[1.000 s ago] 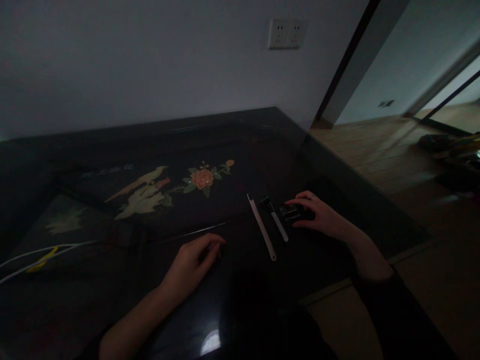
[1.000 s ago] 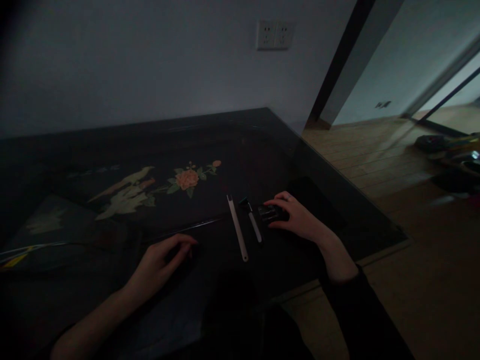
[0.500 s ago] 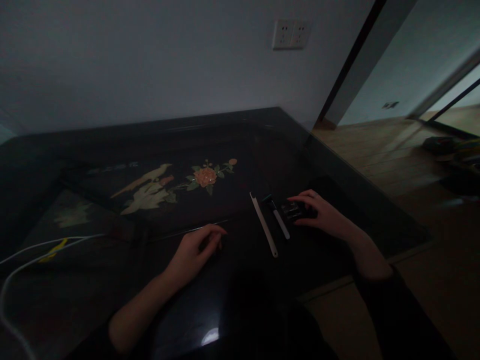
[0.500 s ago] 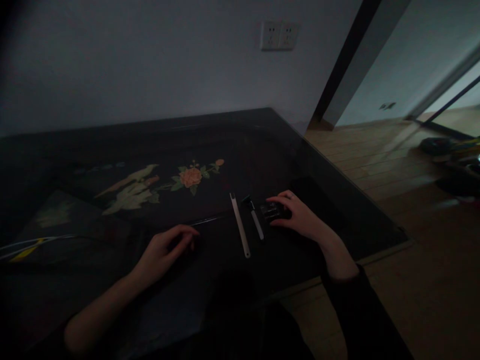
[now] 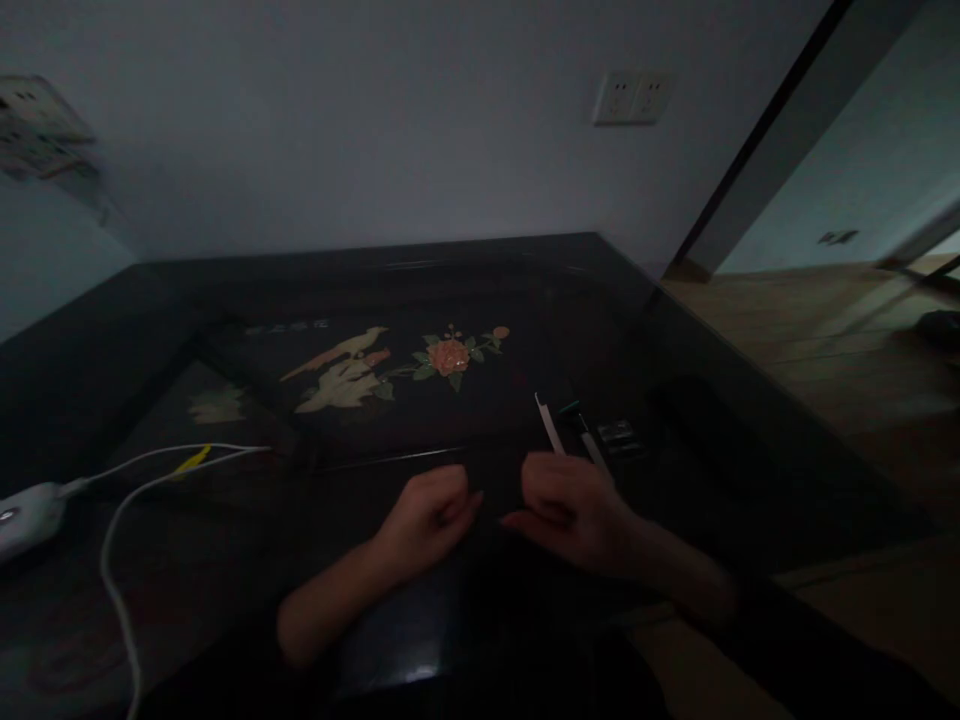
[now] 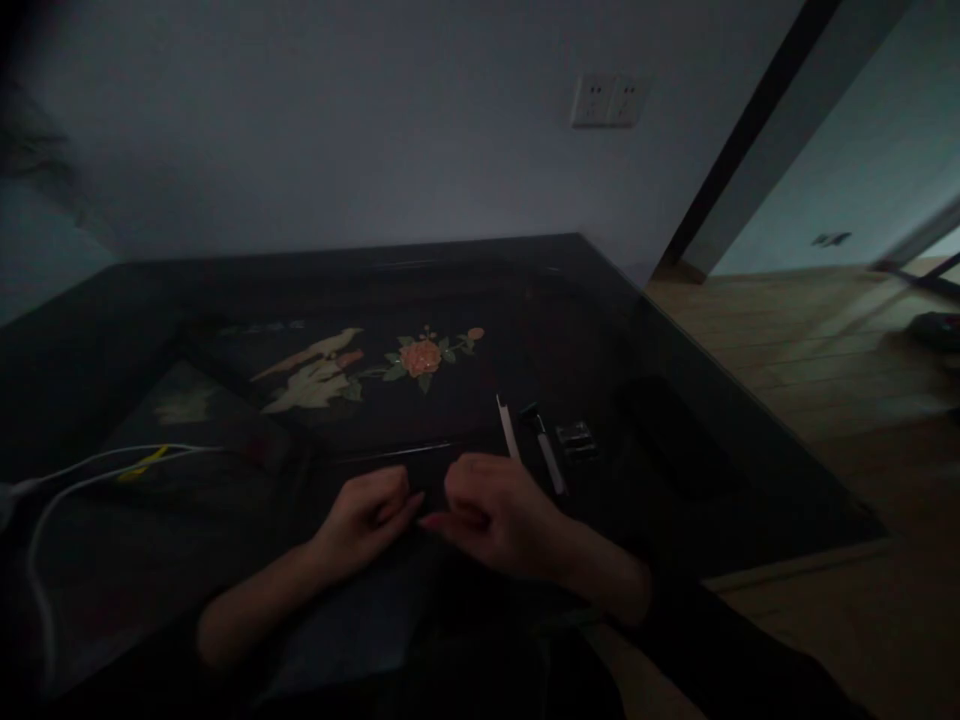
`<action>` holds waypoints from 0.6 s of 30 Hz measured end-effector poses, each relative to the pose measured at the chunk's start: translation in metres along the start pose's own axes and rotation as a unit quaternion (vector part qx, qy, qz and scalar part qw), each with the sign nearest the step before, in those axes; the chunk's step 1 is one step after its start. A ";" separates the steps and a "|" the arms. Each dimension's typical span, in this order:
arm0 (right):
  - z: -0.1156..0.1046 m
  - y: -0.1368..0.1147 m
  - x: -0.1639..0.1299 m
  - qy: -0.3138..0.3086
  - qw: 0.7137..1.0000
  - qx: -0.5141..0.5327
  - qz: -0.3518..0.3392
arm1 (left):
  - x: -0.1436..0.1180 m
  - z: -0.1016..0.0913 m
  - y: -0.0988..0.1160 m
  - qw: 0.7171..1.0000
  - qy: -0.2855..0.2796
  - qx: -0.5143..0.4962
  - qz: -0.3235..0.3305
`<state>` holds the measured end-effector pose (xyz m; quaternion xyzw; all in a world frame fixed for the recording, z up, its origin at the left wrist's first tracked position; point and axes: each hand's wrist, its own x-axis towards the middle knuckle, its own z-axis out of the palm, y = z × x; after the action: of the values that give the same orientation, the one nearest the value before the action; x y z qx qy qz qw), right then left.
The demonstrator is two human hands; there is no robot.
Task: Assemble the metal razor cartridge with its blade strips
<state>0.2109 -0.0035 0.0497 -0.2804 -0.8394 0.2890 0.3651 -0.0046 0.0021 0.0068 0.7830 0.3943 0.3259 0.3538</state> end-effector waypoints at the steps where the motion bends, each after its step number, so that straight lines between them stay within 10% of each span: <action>1: 0.015 0.001 -0.001 -0.027 0.999 0.033 0.004 | -0.003 0.002 -0.001 1.000 -0.015 -0.007 0.006; 7: 0.069 0.016 -0.022 -0.108 0.977 0.148 0.113 | -0.014 0.014 0.004 0.998 -0.042 -0.049 -0.011; 18: 0.056 0.012 -0.026 -0.096 0.929 0.261 0.243 | -0.017 0.016 0.012 0.988 -0.056 -0.136 -0.045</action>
<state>0.1854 -0.0293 -0.0019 -0.3411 -0.6718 0.6031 0.2618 0.0044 -0.0218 0.0041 0.7259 0.3609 0.3158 0.4930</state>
